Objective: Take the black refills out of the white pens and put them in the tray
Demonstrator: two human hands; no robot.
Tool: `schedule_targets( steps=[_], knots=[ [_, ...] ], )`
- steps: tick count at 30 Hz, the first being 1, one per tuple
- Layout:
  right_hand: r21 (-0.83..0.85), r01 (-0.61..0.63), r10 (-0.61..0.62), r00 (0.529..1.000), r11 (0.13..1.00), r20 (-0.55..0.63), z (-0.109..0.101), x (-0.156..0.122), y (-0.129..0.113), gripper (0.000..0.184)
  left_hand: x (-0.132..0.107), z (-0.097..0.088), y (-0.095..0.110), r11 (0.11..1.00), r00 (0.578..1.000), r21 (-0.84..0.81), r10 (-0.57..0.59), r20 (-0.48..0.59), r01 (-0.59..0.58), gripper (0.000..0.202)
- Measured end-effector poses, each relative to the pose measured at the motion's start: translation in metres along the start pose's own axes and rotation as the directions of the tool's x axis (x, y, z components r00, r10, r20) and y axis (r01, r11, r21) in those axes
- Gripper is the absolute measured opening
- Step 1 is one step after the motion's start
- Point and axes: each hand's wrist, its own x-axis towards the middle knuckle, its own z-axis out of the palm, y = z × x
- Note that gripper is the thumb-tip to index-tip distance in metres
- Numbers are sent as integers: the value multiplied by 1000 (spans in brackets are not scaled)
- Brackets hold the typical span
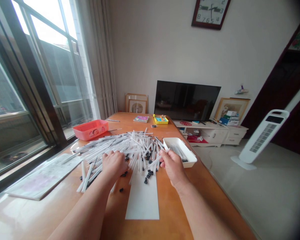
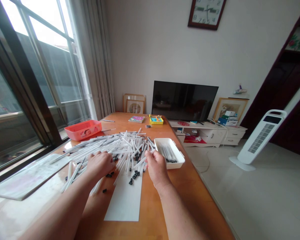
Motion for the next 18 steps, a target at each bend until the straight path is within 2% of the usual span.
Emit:
schedule_targets(
  steps=[6, 11, 18],
  knots=[
    [5, 2, -2, 1000, 1000, -8, 0, 0, -1, 39, 0, -11, -1, 997, 996, -16, -81, 25, 82, 17],
    [11, -3, 3, 1000, 1000, -12, 0, 0, 0, 40, -4, -23, -8, 984, 984, -88, -148, 100, 157, 15],
    [138, -50, 55, 998, 989, -33, 0, 2, 0, 38, -5, -35, -22, 945, 977, -249, -199, 70, 211, 14]
  ],
)
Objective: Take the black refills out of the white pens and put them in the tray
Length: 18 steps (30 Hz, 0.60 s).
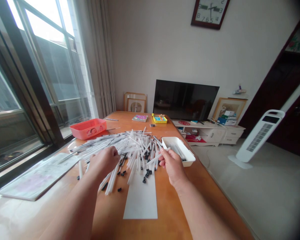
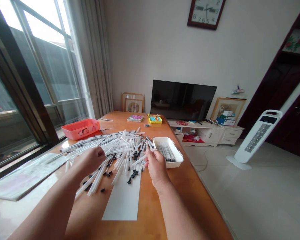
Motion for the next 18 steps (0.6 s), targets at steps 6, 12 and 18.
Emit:
schedule_targets(
  steps=[6, 12, 18],
  knots=[
    [187, -89, 96, 995, 978, -33, -3, 5, -1, 34, -6, -7, 4, 845, 993, -531, 107, 51, -64, 16],
    [343, -185, 213, 976, 921, -47, -8, 10, -1, 25, -15, -15, 16, 591, 962, -806, 241, 129, -40, 15],
    [416, -204, 247, 968, 886, -52, -10, 13, 2, 22, -16, -17, 17, 504, 951, -864, 266, 158, 3, 16]
  ],
)
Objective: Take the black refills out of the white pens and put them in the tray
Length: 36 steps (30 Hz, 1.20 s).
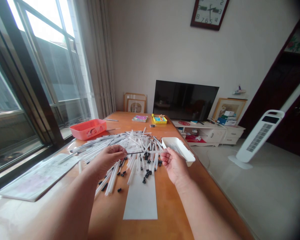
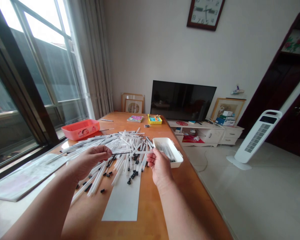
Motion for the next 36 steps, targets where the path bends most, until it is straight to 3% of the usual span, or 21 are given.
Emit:
schedule_targets(
  steps=[8, 23, 31, 36],
  knots=[
    [-1, -8, 8, 1000, 1000, 11, 0, 0, -1, 22, -3, 2, 6, 1000, 1000, 11, 1, 26, -1, 20],
    [15, -114, 112, 989, 993, 99, 6, -6, 0, 19, 2, -3, -6, 1000, 997, -29, 6, 79, -3, 19],
    [-80, -149, 166, 946, 986, 278, 14, -24, -4, 29, 7, 1, -9, 987, 1000, -161, -2, 4, 3, 23],
    [-294, -79, 179, 926, 952, 332, 16, -31, -2, 28, 12, 5, -16, 942, 999, -336, -2, -54, -16, 23]
  ],
)
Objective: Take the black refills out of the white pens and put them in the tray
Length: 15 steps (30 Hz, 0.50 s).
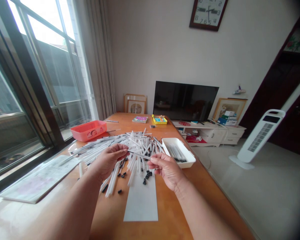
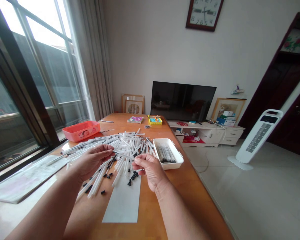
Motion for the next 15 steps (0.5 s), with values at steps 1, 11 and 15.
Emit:
schedule_targets(
  steps=[1, 11, 15],
  knots=[
    [-64, 4, -4, 1000, 998, 3, 1, 0, 1, 27, 0, 1, -2, 1000, 1000, -26, -1, 5, 1, 25],
    [-328, -22, 44, 997, 944, 60, 13, -4, 9, 26, -8, 21, -4, 997, 991, 54, -57, 121, 51, 57],
    [-324, 7, 14, 998, 946, 60, 11, -3, 10, 29, -8, 25, -5, 995, 991, -76, -53, 122, 62, 61]
  ],
)
